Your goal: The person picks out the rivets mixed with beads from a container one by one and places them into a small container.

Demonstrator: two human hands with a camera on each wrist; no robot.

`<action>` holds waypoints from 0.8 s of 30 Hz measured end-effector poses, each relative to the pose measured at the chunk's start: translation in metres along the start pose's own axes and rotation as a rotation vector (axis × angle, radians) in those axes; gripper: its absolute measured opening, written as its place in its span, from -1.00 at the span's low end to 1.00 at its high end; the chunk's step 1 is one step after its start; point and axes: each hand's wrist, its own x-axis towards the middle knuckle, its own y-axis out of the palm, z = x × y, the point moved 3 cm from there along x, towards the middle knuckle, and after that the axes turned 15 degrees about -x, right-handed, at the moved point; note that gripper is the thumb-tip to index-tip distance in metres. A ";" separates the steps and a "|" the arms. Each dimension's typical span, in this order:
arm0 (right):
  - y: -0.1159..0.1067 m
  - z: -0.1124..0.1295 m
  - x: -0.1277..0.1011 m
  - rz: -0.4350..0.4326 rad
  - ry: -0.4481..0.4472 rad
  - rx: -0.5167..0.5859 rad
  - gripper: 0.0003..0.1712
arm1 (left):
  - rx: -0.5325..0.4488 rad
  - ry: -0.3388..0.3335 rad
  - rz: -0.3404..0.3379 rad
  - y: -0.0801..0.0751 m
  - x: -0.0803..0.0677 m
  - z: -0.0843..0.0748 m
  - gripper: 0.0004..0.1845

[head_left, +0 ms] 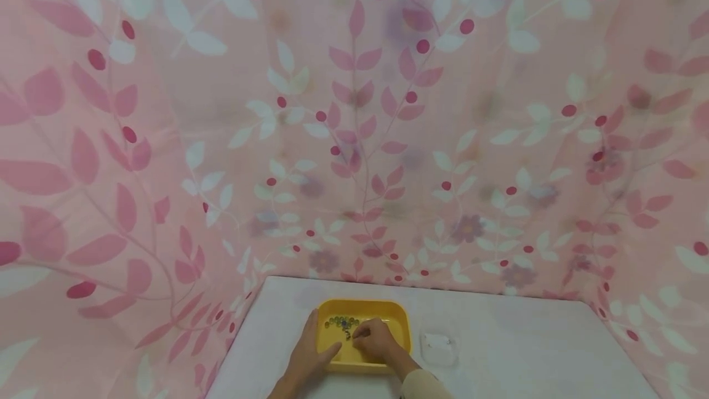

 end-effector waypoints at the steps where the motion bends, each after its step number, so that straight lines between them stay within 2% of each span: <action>1: -0.001 -0.001 -0.001 -0.012 -0.006 0.001 -0.93 | -0.008 0.001 0.005 0.001 0.000 0.000 0.14; 4: -0.005 -0.001 -0.002 -0.053 -0.038 0.006 -0.92 | -0.021 0.006 0.017 0.004 -0.001 -0.001 0.15; 8: -0.007 0.004 -0.003 -0.021 -0.020 0.032 -0.93 | 0.025 0.012 0.004 0.002 -0.002 -0.002 0.13; 11: -0.009 0.010 -0.004 0.016 0.029 0.055 -0.93 | 0.040 0.011 -0.007 0.000 -0.003 -0.003 0.11; 15: -0.012 0.019 -0.008 0.022 0.046 0.089 -0.91 | 0.045 -0.003 -0.010 -0.001 -0.003 0.000 0.11; 17: -0.014 0.022 -0.010 0.015 0.042 0.101 -0.89 | 0.036 -0.019 -0.011 -0.002 -0.004 0.001 0.12; 24: -0.025 0.029 -0.018 -0.032 0.046 0.142 -0.88 | 0.019 -0.014 0.009 -0.002 -0.003 0.003 0.12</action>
